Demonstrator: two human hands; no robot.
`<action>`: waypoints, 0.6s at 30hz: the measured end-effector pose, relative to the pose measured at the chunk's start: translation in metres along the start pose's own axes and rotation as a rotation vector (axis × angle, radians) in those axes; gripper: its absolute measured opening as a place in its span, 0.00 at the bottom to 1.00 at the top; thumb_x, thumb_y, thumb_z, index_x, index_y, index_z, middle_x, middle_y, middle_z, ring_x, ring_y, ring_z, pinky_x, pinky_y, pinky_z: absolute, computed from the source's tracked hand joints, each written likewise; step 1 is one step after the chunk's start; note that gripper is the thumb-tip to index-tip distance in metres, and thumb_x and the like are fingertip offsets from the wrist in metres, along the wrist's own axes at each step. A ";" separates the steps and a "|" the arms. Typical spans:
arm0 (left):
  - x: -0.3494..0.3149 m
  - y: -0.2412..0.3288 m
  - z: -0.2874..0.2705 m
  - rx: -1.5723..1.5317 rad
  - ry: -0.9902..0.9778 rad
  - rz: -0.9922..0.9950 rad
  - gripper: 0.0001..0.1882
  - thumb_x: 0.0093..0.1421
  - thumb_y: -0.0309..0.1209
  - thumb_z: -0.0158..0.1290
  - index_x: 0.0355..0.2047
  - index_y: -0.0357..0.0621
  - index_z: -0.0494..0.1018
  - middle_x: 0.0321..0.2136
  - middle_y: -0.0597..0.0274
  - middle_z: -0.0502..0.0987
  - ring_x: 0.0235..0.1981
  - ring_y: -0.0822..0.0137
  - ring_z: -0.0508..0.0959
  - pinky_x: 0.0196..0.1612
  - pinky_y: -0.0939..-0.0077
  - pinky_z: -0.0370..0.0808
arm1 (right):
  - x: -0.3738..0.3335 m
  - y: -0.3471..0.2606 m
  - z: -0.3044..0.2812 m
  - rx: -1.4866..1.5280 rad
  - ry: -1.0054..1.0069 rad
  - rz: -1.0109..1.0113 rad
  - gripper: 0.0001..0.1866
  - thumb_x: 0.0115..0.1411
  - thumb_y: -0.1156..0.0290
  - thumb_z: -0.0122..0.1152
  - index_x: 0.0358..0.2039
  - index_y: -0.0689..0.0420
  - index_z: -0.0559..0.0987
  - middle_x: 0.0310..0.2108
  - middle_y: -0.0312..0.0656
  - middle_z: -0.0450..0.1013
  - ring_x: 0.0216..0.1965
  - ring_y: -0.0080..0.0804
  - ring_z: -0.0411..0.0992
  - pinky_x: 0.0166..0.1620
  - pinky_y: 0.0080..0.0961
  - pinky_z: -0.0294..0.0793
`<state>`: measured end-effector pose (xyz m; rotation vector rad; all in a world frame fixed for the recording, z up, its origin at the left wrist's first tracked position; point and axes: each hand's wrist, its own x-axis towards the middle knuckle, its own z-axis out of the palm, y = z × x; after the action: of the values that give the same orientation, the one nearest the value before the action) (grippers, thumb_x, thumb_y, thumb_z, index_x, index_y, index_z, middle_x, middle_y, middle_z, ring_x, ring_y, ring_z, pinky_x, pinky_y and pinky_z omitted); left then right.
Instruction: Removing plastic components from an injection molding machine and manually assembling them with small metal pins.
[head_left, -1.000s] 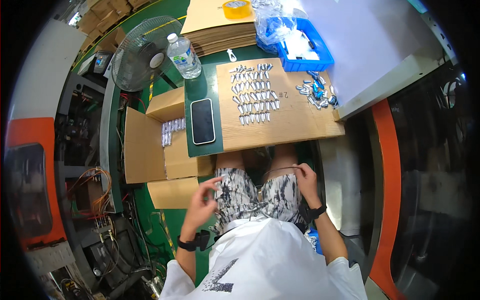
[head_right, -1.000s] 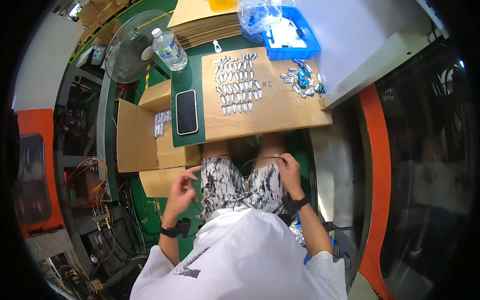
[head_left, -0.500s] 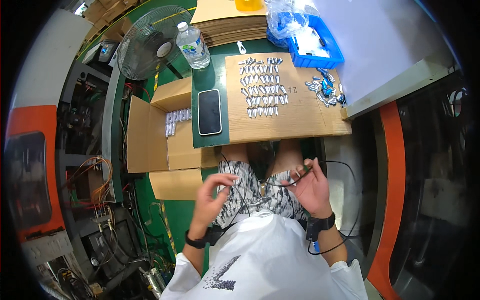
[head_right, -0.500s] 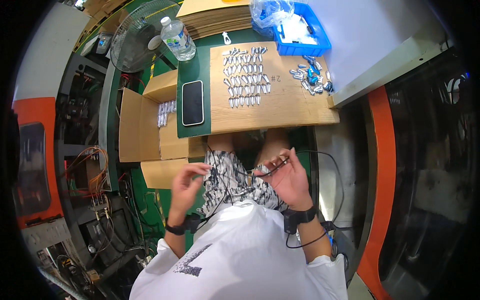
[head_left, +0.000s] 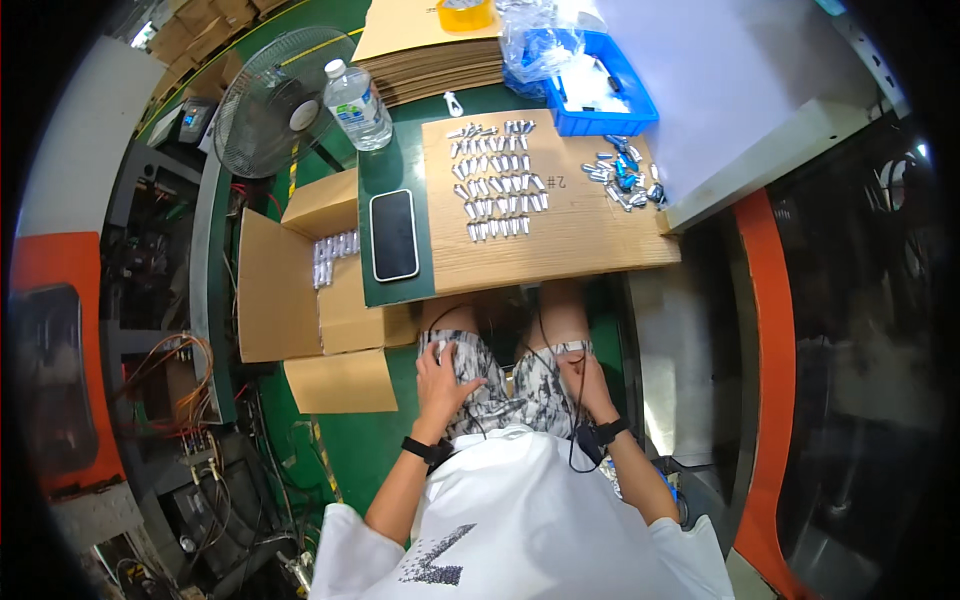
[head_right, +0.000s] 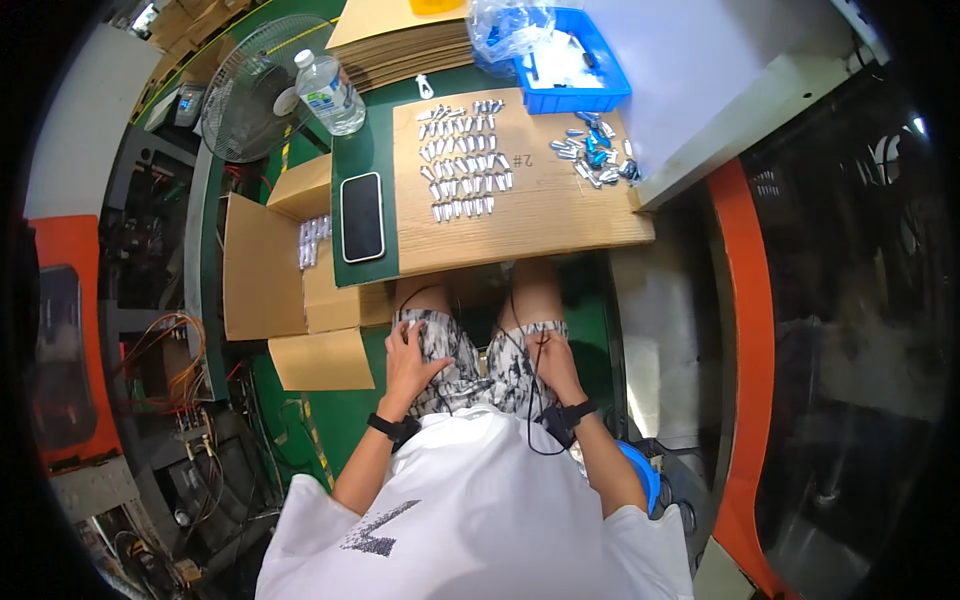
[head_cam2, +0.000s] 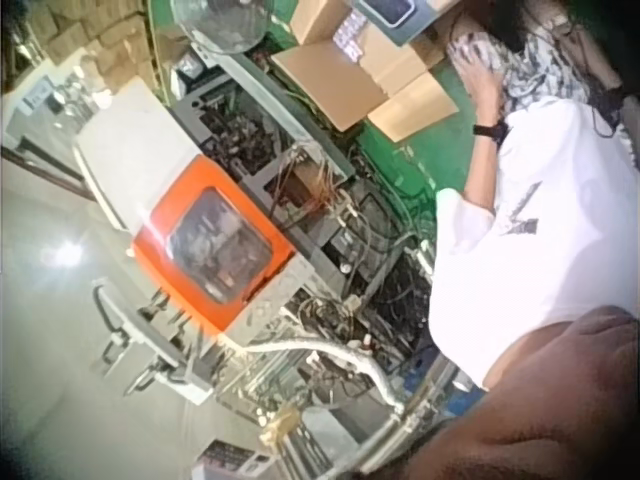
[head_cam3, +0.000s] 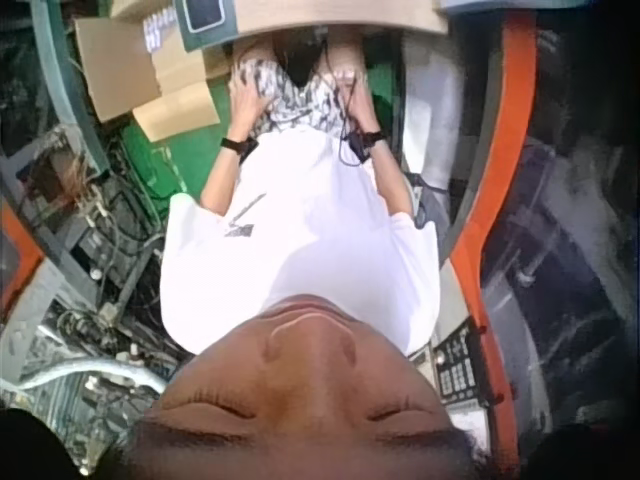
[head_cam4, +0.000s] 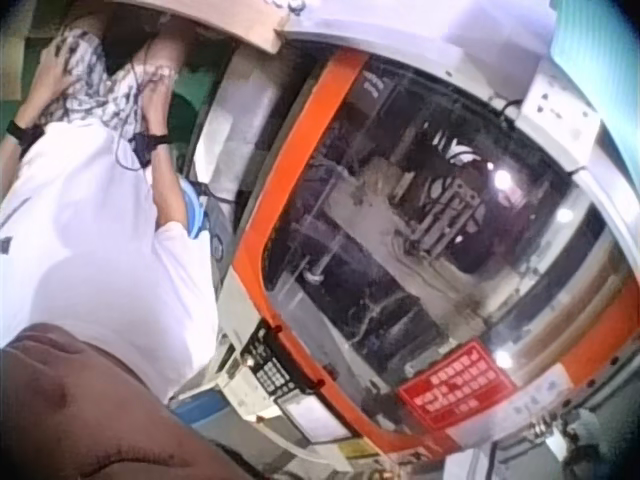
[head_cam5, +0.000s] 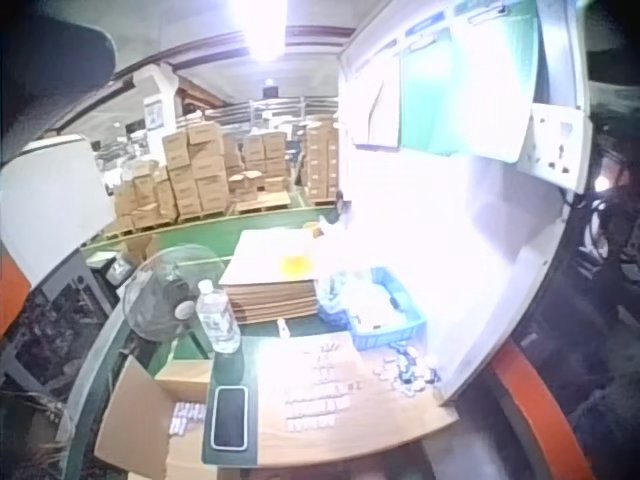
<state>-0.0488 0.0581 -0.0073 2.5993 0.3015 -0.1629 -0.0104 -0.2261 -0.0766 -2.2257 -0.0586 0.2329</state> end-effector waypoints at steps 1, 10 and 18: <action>-0.001 0.000 -0.001 0.001 -0.016 -0.015 0.46 0.41 0.45 0.70 0.58 0.43 0.63 0.58 0.40 0.58 0.57 0.42 0.60 0.58 0.54 0.63 | -0.002 -0.010 -0.007 -0.042 -0.048 -0.070 0.13 0.57 0.64 0.60 0.35 0.61 0.82 0.31 0.47 0.78 0.31 0.41 0.77 0.38 0.28 0.75; -0.008 -0.012 0.004 -0.037 0.084 -0.018 0.48 0.39 0.28 0.69 0.61 0.44 0.58 0.58 0.39 0.58 0.59 0.39 0.59 0.60 0.55 0.62 | -0.028 -0.032 -0.020 -0.199 -0.360 -0.336 0.12 0.49 0.73 0.64 0.36 0.50 0.85 0.42 0.37 0.74 0.45 0.37 0.67 0.49 0.29 0.68; 0.003 -0.066 0.001 -0.291 -0.031 -0.407 0.32 0.47 0.40 0.66 0.50 0.42 0.66 0.23 0.60 0.78 0.28 0.56 0.79 0.33 0.62 0.74 | -0.026 -0.027 -0.026 -0.127 -0.235 -0.556 0.12 0.46 0.78 0.63 0.34 0.54 0.82 0.38 0.39 0.74 0.40 0.38 0.71 0.44 0.31 0.72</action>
<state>-0.0617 0.1142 -0.0406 2.2196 0.7812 -0.2779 -0.0299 -0.2330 -0.0363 -2.1992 -0.8255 0.1835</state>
